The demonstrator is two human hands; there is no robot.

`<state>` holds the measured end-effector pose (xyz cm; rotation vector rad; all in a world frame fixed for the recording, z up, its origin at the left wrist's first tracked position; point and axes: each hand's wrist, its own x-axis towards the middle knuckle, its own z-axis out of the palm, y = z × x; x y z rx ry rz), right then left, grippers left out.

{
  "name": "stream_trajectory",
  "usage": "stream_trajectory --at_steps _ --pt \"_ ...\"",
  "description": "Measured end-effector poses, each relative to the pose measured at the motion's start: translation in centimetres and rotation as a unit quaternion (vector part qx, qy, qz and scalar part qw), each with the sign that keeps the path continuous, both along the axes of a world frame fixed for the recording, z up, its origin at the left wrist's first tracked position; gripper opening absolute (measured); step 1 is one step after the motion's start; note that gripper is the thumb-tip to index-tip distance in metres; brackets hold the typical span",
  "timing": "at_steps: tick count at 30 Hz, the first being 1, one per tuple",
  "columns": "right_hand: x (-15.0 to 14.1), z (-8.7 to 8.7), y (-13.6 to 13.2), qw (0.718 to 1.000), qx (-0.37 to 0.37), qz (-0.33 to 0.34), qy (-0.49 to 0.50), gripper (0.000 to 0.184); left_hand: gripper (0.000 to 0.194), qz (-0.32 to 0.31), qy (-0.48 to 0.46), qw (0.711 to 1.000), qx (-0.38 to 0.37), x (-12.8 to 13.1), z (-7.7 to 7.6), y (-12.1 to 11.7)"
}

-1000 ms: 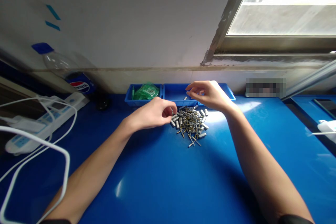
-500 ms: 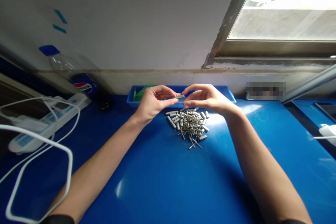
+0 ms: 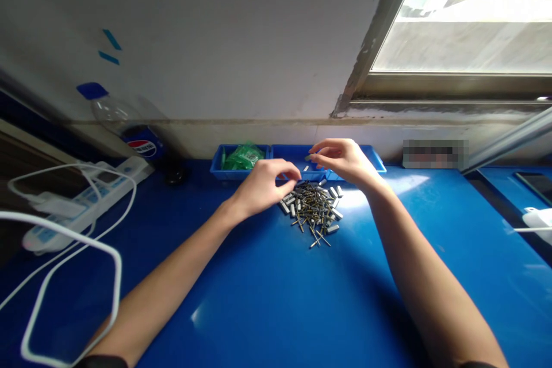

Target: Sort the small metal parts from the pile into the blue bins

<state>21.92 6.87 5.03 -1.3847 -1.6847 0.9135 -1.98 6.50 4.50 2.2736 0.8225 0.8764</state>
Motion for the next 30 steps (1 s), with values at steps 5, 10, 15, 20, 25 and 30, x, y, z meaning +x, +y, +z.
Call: stream_trajectory --at_steps 5,10,15,20,25,30 --pt "1.1 0.2 0.1 0.999 0.010 -0.014 -0.046 0.033 0.010 -0.175 0.216 0.960 0.024 0.7 0.1 -1.8" --pt "1.7 2.0 -0.9 0.998 0.028 0.019 -0.051 0.038 0.008 -0.173 0.280 0.942 0.065 1.7 -0.8 -3.1" --pt "2.8 0.7 -2.7 0.998 0.032 0.028 -0.049 0.040 0.009 -0.139 0.292 0.942 0.089 2.2 -1.0 -3.7" --pt "4.0 -3.3 -5.2 0.999 0.034 -0.026 0.006 0.044 0.013 -0.083 0.255 0.961 0.074 2.9 -1.3 -3.3" --pt "4.0 -5.4 -8.2 0.988 0.069 -0.121 0.069 0.038 0.014 0.005 0.147 0.987 0.063 3.6 -2.7 -3.7" --pt "3.5 -6.2 -9.5 0.986 0.074 -0.124 0.078 0.033 0.018 0.060 0.085 0.991 0.082 3.5 -4.4 -5.3"
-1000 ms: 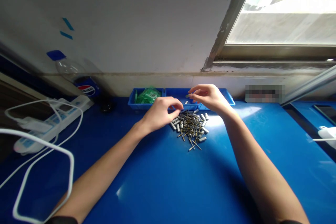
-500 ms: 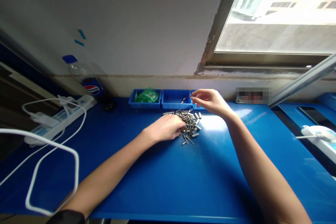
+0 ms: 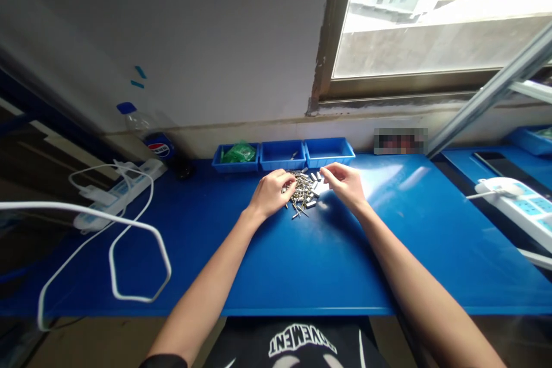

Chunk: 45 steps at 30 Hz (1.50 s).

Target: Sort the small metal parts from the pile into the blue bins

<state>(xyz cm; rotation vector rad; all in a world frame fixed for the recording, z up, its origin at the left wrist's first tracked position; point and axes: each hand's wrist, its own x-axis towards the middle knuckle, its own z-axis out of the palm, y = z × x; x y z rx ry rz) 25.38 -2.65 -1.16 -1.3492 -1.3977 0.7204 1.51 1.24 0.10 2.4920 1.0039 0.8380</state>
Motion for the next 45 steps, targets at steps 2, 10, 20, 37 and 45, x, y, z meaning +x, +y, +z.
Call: stream_trajectory --at_steps 2,10,20,37,45 --pt "-0.3 -0.3 0.1 1.000 0.013 0.006 -0.011 0.034 0.016 -0.005 0.007 1.000 0.019 -0.3 -0.6 -0.3" --pt "-1.1 -0.6 -0.1 0.984 0.095 0.066 -0.133 0.024 0.016 -0.031 0.067 0.995 0.065 -0.7 -1.1 -0.9" --pt "-1.5 -0.5 -0.3 0.977 0.113 0.075 -0.167 0.024 0.017 -0.013 0.118 0.990 0.072 0.1 -1.4 -1.7" --pt "-2.0 -0.2 -0.5 0.987 0.078 0.078 -0.119 0.022 0.016 0.060 -0.215 0.975 0.001 1.0 -1.2 -1.8" --pt "-3.6 0.8 -1.1 0.979 -0.034 0.166 0.115 0.035 0.027 0.027 -0.404 0.877 -0.260 1.0 -0.8 -1.5"
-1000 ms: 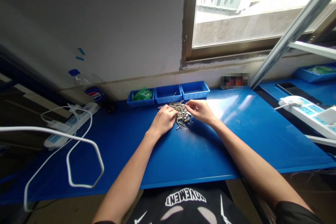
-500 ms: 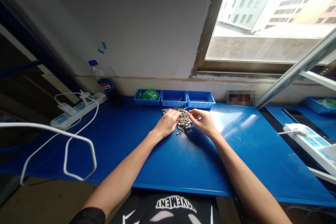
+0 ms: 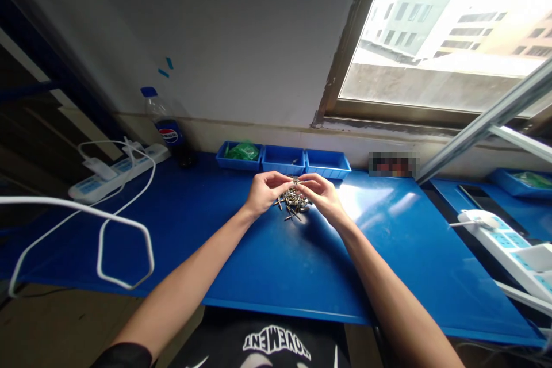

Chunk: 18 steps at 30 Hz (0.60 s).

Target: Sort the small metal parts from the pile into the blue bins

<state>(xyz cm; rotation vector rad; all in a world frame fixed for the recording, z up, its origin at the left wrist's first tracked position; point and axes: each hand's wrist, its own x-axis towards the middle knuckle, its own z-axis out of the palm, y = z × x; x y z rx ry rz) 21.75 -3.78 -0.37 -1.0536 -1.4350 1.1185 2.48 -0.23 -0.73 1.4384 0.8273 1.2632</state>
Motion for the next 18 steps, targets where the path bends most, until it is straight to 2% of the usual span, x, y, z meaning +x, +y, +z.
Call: stream_trajectory --at_steps 2,6,11,14,18 --pt "-0.2 0.1 0.0 0.999 -0.026 0.006 0.039 0.036 0.030 -0.017 -0.011 1.000 -0.018 0.0 -0.2 0.0" --pt "-0.1 -0.3 0.3 0.998 -0.043 -0.013 0.039 0.036 0.031 -0.031 0.001 0.999 -0.019 0.1 -0.9 0.1" --pt "0.4 -1.0 0.9 0.998 -0.054 -0.033 0.019 0.037 0.015 0.025 0.135 0.987 0.082 0.1 -1.5 0.1" --pt "0.7 -1.3 1.5 0.996 -0.046 -0.075 0.022 0.038 0.021 0.062 0.258 0.947 0.184 -0.3 -1.5 0.1" --pt "1.4 -1.5 3.1 0.976 0.010 -0.208 0.071 0.045 0.021 0.011 0.384 0.881 0.275 -0.8 -1.9 0.3"
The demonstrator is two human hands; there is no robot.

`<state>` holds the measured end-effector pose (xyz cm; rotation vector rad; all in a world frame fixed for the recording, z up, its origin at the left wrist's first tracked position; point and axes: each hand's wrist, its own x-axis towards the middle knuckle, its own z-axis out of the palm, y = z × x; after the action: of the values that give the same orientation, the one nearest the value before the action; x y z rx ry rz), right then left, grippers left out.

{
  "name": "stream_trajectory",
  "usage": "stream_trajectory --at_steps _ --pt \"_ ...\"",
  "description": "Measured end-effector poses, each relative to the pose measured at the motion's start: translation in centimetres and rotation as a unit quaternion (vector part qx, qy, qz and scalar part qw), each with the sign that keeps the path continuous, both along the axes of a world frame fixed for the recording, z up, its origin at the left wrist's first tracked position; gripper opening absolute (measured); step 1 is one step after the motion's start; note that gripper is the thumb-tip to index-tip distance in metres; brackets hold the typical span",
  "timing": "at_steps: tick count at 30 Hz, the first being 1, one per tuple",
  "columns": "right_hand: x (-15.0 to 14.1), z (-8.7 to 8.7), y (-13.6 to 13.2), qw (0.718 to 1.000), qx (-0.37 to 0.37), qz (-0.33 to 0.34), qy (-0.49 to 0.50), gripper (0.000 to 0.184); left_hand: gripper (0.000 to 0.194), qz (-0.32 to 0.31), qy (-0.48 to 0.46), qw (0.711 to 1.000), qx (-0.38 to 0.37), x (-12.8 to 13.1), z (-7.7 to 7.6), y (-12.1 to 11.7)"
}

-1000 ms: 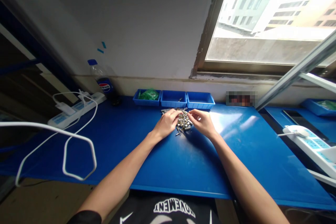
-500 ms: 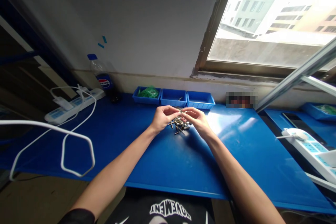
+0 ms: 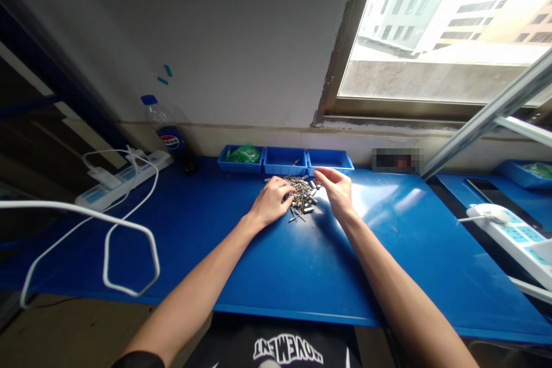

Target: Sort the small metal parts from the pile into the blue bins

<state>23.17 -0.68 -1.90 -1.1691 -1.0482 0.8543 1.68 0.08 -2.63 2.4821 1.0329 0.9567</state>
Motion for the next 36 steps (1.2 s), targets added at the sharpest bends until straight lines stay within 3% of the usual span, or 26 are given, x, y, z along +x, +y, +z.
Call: stream_trajectory --at_steps 5,11,14,22,26,29,32,36 --pt "0.7 -0.6 0.9 0.999 0.044 0.001 0.025 0.065 0.024 -0.002 0.030 0.999 0.012 0.2 -0.8 0.0" --pt "0.1 -1.0 -0.6 0.999 0.003 0.029 -0.026 0.036 0.028 0.022 0.048 0.999 0.002 0.3 -0.5 0.0" --pt "-0.1 -0.9 -0.9 0.999 -0.004 0.030 -0.029 0.031 0.028 0.036 0.047 0.998 -0.007 0.3 -0.3 0.0" --pt "0.4 -0.5 -1.0 0.999 -0.012 0.029 -0.044 0.033 0.035 0.042 -0.151 0.987 -0.033 1.4 -0.3 -0.3" --pt "0.3 -0.3 -1.2 0.998 -0.029 0.053 -0.037 0.032 0.018 0.024 -0.299 0.937 -0.178 1.8 -0.2 -0.3" --pt "0.0 -0.1 -1.5 0.993 -0.044 0.109 -0.029 0.032 0.027 0.017 -0.384 0.880 -0.279 1.9 -0.3 -0.2" --pt "-0.5 0.5 -2.0 0.983 -0.065 0.174 -0.005 0.035 0.034 0.032 -0.432 0.841 -0.324 1.8 -0.2 0.0" --pt "-1.2 1.4 -2.7 0.972 -0.073 0.221 0.031 0.038 0.040 0.055 -0.451 0.827 -0.332 1.6 0.0 0.0"
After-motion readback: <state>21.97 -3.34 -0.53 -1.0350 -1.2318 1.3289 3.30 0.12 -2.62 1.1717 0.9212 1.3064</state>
